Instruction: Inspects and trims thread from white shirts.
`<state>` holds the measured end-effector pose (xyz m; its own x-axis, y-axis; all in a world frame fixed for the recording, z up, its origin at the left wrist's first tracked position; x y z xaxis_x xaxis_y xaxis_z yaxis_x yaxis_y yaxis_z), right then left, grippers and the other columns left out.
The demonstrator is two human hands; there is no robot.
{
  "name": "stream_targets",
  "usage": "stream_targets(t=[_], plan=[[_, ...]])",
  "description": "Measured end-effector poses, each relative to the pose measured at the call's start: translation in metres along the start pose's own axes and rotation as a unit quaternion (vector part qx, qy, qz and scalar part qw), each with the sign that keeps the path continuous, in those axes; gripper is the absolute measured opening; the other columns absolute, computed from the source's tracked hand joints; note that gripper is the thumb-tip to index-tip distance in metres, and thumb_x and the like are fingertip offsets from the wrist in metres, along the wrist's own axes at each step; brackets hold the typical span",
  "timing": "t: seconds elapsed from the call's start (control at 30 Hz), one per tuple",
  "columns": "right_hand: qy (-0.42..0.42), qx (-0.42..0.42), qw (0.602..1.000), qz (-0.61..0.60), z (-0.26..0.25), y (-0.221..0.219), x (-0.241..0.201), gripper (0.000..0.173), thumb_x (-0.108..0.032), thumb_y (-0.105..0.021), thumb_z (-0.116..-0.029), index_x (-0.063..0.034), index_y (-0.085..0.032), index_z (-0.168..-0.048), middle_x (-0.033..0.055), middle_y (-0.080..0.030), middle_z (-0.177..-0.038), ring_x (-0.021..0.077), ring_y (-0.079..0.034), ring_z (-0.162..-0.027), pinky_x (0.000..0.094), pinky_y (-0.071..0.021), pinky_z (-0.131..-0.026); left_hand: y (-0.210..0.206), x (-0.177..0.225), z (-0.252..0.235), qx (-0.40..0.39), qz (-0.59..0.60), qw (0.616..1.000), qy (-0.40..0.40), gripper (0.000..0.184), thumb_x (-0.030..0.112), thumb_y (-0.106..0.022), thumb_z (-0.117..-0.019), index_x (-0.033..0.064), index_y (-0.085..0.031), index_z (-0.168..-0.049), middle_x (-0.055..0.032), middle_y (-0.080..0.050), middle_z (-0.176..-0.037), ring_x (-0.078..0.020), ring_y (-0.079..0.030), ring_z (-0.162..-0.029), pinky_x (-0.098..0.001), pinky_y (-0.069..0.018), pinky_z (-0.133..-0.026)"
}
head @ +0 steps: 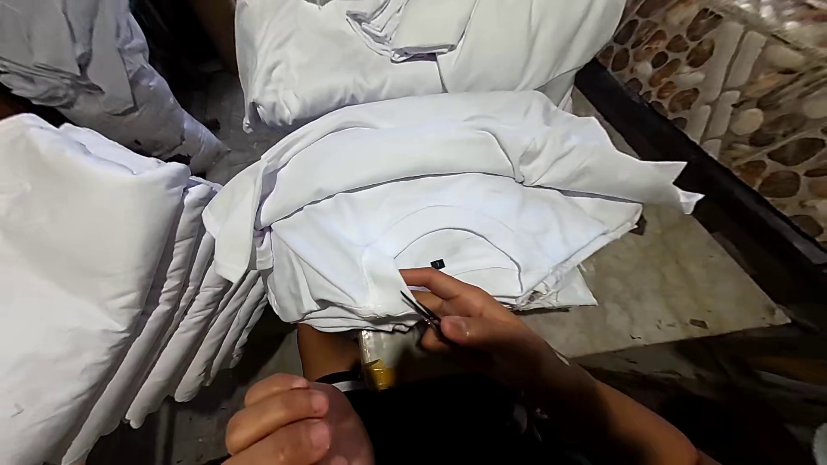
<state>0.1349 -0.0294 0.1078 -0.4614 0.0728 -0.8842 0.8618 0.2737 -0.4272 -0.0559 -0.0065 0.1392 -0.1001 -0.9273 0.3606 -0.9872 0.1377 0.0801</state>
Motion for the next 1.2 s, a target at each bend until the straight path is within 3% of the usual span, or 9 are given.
stream_targets(t=[0.1,0.2,0.33,0.4,0.53,0.7,0.87,1.03,1.2], plan=[[0.101,0.088,0.958,0.254,0.017,0.006,-0.014,0.052,-0.033,-0.051,-0.1059,0.0074,-0.047,-0.139,0.0003,-0.066,-0.124,-0.0137,-0.050,-0.076,0.0045,-0.0406,-0.065,-0.014,0.000,-0.010,-0.033,-0.047,0.998,0.012,0.025,0.029,-0.043,-0.1072,0.0179,-0.056,-0.089,0.0088,-0.060,-0.106,-0.0010,-0.057,-0.109,-0.0166,-0.0437,-0.095],[0.229,0.242,0.826,0.454,0.052,0.027,-0.045,0.033,-0.038,-0.047,-0.1093,-0.0121,-0.055,-0.128,-0.0029,-0.065,-0.116,-0.0078,-0.055,-0.078,0.0094,-0.0455,-0.068,-0.057,-0.015,-0.019,-0.107,-0.110,0.985,0.081,0.032,0.034,-0.039,-0.1097,0.0201,-0.057,-0.087,0.0141,-0.065,-0.103,0.0036,-0.056,-0.109,-0.0152,-0.0401,-0.097],[0.291,0.434,0.726,0.447,0.102,0.063,-0.080,0.021,-0.040,-0.054,-0.1055,-0.0348,-0.053,-0.125,-0.0225,-0.063,-0.103,-0.0100,-0.055,-0.072,0.0089,-0.0459,-0.060,-0.167,-0.034,0.004,-0.363,-0.036,0.921,0.138,0.037,0.041,-0.062,-0.0963,0.0064,-0.068,-0.085,-0.0127,-0.074,-0.100,-0.0332,-0.067,-0.104,-0.0539,-0.0445,-0.094],[0.299,0.476,0.715,0.416,0.116,0.075,-0.083,0.021,-0.030,-0.058,-0.1037,-0.0318,-0.049,-0.123,-0.0230,-0.064,-0.098,-0.0094,-0.055,-0.067,0.0085,-0.0457,-0.056,-0.195,-0.019,0.002,-0.404,0.065,0.906,0.110,0.041,0.044,-0.073,-0.0885,0.0047,-0.068,-0.096,-0.0124,-0.069,-0.088,-0.0302,-0.066,-0.095,-0.0499,-0.0466,-0.096],[0.227,0.505,0.700,0.451,0.128,0.084,-0.069,0.026,-0.021,-0.060,-0.1005,-0.0158,-0.048,-0.123,-0.0212,-0.064,-0.095,-0.0148,-0.054,-0.067,0.0061,-0.0454,-0.057,-0.201,-0.042,-0.013,-0.316,0.174,0.905,0.224,0.047,0.011,-0.079,-0.0836,-0.0019,-0.062,-0.126,-0.0121,-0.068,-0.112,-0.0107,-0.066,-0.101,-0.0262,-0.0553,-0.089],[0.194,0.463,0.694,0.516,0.115,0.079,-0.042,0.035,-0.027,-0.063,-0.1003,0.0016,-0.051,-0.116,-0.0001,-0.067,-0.088,-0.0107,-0.055,-0.068,0.0065,-0.0463,-0.062,-0.198,-0.057,-0.015,-0.184,0.231,0.897,0.329,0.009,0.004,-0.067,-0.0920,0.0089,-0.067,-0.084,0.0103,-0.056,-0.077,0.0079,-0.051,-0.066,-0.0084,-0.0452,-0.059],[0.193,0.416,0.644,0.613,0.104,0.073,-0.034,0.036,-0.031,-0.056,-0.1048,0.0043,-0.056,-0.111,0.0079,-0.058,-0.074,0.0026,-0.053,-0.061,0.0106,-0.0450,-0.060,-0.184,-0.051,-0.013,-0.233,0.291,0.861,0.346,0.010,0.019,-0.065,-0.0980,0.0159,-0.066,-0.089,0.0121,-0.070,-0.111,0.0070,-0.063,-0.097,-0.0137,-0.0533,-0.083],[0.184,0.432,0.643,0.605,0.106,0.073,-0.038,0.037,-0.030,-0.058,-0.1030,0.0067,-0.054,-0.110,0.0061,-0.056,-0.071,-0.0006,-0.049,-0.058,0.0081,-0.0415,-0.058,-0.189,-0.055,-0.013,-0.250,0.182,0.861,0.404,0.008,-0.002,-0.070,-0.0870,0.0002,-0.073,-0.094,0.0088,-0.064,-0.068,0.0081,-0.053,-0.056,-0.0092,-0.0456,-0.054],[0.166,0.399,0.688,0.583,0.114,0.061,-0.026,0.035,-0.033,-0.054,-0.1064,-0.0005,-0.046,-0.115,0.0018,-0.052,-0.069,-0.0007,-0.048,-0.055,0.0089,-0.0414,-0.053,-0.182,-0.051,-0.020,-0.357,0.236,0.809,0.403,0.017,0.010,-0.053,-0.1011,0.0134,-0.059,-0.086,0.0153,-0.052,-0.068,0.0105,-0.049,-0.062,-0.0087,-0.0420,-0.059]])
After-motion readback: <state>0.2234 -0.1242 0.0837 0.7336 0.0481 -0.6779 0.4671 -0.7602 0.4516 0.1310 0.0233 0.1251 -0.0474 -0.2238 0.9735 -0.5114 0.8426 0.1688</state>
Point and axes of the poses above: each hand's wrist, its own z-axis away from the middle knuckle, its own y-axis out of the back of the hand, x = y × z, the point moved 4 cm from there along -z, towards the middle knuckle
